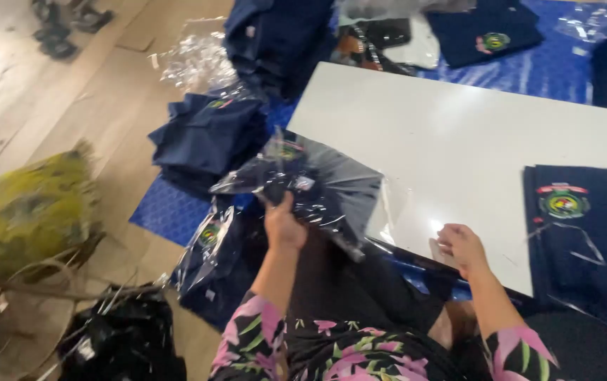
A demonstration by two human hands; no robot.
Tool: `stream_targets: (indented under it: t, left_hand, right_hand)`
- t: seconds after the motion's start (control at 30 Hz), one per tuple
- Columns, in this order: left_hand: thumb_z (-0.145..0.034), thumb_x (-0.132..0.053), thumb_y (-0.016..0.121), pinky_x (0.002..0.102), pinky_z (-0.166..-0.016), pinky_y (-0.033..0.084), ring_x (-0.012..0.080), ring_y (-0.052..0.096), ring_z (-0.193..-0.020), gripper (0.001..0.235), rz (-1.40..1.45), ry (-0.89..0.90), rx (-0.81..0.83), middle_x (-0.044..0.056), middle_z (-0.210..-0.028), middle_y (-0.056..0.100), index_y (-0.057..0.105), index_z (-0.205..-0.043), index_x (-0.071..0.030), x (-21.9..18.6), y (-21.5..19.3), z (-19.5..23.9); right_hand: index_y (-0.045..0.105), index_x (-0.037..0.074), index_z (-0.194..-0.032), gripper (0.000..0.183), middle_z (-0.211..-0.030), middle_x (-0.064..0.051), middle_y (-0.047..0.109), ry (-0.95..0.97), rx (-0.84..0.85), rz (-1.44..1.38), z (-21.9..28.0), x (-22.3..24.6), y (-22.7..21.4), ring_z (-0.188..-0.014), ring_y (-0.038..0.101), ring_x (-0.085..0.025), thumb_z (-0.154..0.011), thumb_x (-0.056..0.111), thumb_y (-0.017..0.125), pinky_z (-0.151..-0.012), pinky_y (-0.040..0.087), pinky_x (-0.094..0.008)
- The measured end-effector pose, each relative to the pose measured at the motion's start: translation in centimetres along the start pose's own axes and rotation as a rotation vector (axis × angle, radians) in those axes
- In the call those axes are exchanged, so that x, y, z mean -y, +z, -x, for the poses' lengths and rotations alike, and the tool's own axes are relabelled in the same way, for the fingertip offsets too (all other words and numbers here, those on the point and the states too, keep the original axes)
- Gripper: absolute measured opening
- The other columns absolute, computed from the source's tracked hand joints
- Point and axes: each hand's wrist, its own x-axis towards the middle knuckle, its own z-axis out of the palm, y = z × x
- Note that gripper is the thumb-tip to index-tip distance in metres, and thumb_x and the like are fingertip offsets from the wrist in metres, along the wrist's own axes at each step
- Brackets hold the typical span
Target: Folding blue shirts and placing them into clear plastic bags for packaging in a factory setting.
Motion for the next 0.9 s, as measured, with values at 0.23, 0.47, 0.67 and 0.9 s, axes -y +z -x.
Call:
stream_targets:
  t: [0.23,0.47,0.67,0.9]
  left_hand:
    - [-0.089,-0.021,0.076,0.047,-0.084,0.061,0.0284,0.073,-0.09,0.033,-0.089,0.187,-0.175,0.007,-0.103,0.074,0.068,-0.12,-0.018,-15.1,-15.6,1.3]
    - [-0.075,-0.024,0.081,0.042,-0.095,0.053,0.0346,0.067,-0.113,0.066,-0.439,0.098,-0.573,0.021,-0.126,0.065,0.055,-0.134,-0.011,-14.5,-34.8,-2.8]
    - [-0.076,-0.05,0.083,0.061,-0.12,0.01,0.0443,0.016,-0.151,0.105,-1.266,0.138,-0.672,0.026,-0.163,0.02,0.031,-0.162,-0.017,-9.5,-33.9,-5.9]
    - [-0.088,-0.046,0.076,0.071,-0.118,0.01,0.0513,0.006,-0.154,0.086,-1.475,0.435,-0.41,0.027,-0.17,0.005,0.036,-0.158,-0.018,-3.1,-19.3,-9.1]
  right_hand:
    - [0.058,0.002,-0.134,0.041,-0.115,-0.023,0.064,-0.004,0.011,0.059,3.9,3.2,0.6,-0.096,0.067,-0.035,-0.101,0.022,0.069,-0.079,0.059,-0.046]
    - [0.059,0.002,-0.133,0.038,-0.126,-0.02,0.061,-0.013,-0.032,0.186,5.8,5.4,2.1,-0.103,0.066,-0.034,-0.1,0.021,0.066,-0.085,0.056,-0.041]
    - [0.067,0.007,-0.125,0.041,-0.133,-0.026,0.062,-1.118,-0.212,0.914,-0.6,-2.0,4.6,-0.119,0.062,-0.043,-0.088,0.025,0.073,-0.094,0.051,-0.05]
    - [0.044,0.036,-0.153,0.056,-0.167,0.001,0.034,-0.724,0.369,1.631,2.6,0.8,11.3,-0.154,0.03,-0.029,-0.101,0.058,0.04,-0.124,0.017,-0.06]
